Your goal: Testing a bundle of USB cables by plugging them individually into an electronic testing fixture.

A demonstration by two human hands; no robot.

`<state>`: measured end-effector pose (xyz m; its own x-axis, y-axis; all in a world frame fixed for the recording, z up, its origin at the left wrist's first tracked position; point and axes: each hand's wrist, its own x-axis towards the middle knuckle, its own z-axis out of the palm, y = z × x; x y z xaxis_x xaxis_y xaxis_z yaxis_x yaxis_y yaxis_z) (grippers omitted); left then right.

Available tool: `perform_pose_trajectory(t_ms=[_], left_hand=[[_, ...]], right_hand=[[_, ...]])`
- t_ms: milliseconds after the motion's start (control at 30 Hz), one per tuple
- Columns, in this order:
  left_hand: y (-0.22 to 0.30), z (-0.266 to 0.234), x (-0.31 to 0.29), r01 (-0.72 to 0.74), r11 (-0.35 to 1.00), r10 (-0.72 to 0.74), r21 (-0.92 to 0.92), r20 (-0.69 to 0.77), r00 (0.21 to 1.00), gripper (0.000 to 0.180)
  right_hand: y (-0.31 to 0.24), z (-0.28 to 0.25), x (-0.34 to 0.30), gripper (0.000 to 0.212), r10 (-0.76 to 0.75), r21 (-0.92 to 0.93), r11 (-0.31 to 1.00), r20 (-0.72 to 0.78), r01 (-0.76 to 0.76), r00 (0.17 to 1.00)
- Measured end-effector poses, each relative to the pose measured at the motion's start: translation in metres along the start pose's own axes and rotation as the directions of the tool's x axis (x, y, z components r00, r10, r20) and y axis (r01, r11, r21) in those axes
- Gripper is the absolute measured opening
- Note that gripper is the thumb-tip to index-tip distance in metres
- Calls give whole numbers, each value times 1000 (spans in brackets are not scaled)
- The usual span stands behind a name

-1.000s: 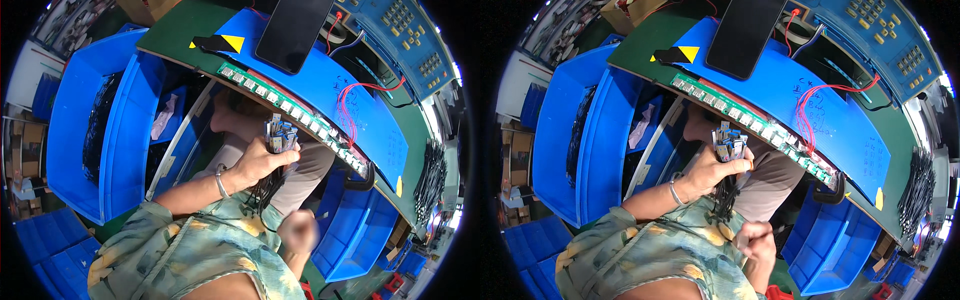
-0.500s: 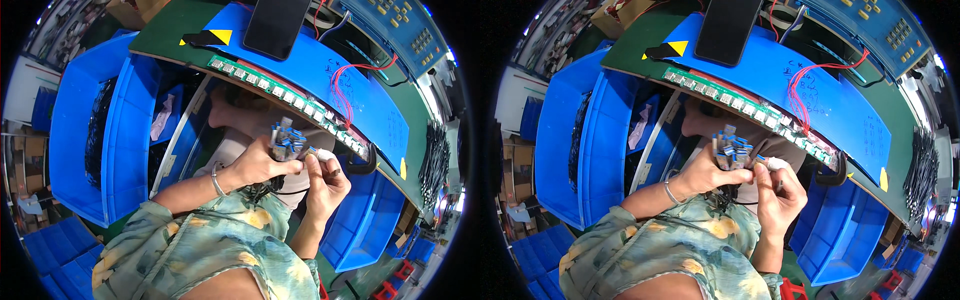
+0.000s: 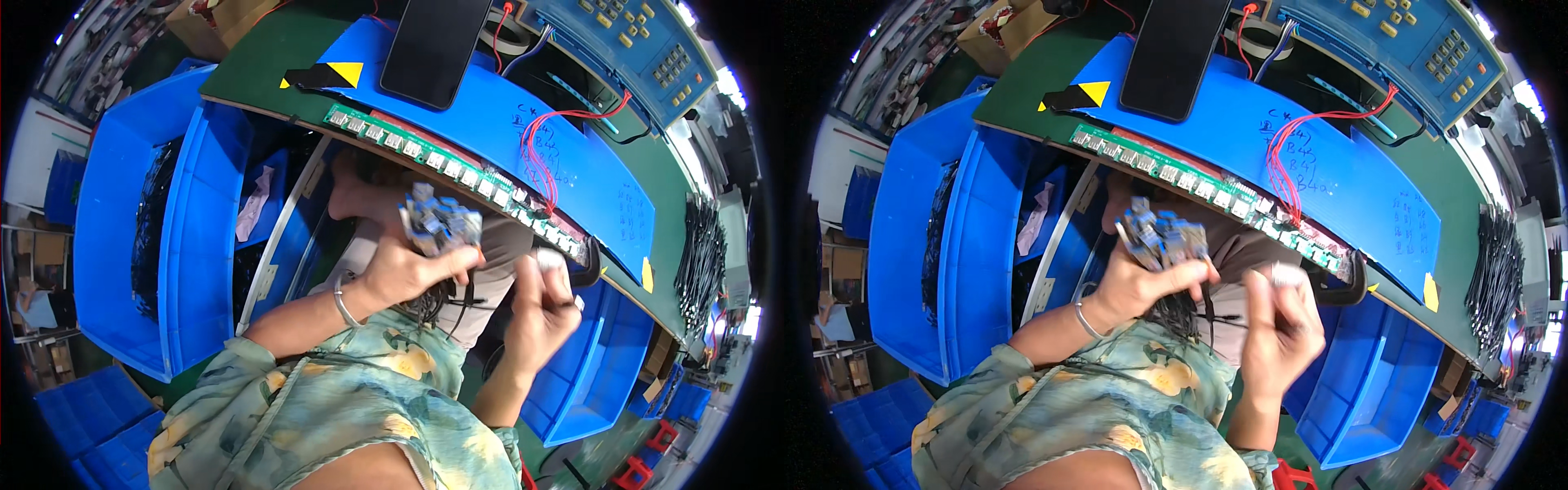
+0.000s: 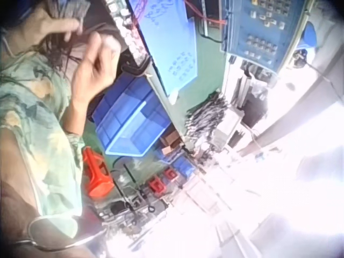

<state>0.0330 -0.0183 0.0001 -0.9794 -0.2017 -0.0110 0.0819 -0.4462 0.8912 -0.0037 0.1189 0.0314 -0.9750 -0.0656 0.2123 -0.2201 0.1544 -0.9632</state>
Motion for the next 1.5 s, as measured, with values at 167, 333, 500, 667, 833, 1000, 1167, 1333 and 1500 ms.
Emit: perform_pose_trajectory(t_ms=[167,333,500,667,833,1000,1167,1333,1500], left_hand=[[19,-2,4,9,992,-18,-124,-74,997,10],[25,6,-6,56,983,-39,-172,99,994,12],[29,3,-12,164,976,-149,-145,110,983,12],[44,-10,-25,164,952,-64,-257,357,932,14],[59,-14,-35,226,905,-20,-361,495,869,13],[33,-6,-20,219,967,-192,-131,192,962,10],[10,-13,-5,169,980,-169,-104,4,986,10],[2,-4,7,178,981,-179,-75,-1,984,9],[-9,2,16,171,983,-171,-59,5,985,9]], right_hand=[[3,-21,-41,25,329,-24,938,372,-345,868],[24,-14,-49,29,385,509,736,227,-446,894],[24,-9,-45,28,510,334,709,365,-621,779],[25,-9,-53,21,361,673,472,442,-570,821],[24,-22,-50,16,465,676,534,267,-508,844],[28,-42,-43,19,320,719,654,18,-235,947],[36,-68,-27,19,162,591,807,-241,13,957],[33,-78,-23,19,27,627,765,-262,149,965],[29,-75,-11,17,80,557,817,-362,147,929]])
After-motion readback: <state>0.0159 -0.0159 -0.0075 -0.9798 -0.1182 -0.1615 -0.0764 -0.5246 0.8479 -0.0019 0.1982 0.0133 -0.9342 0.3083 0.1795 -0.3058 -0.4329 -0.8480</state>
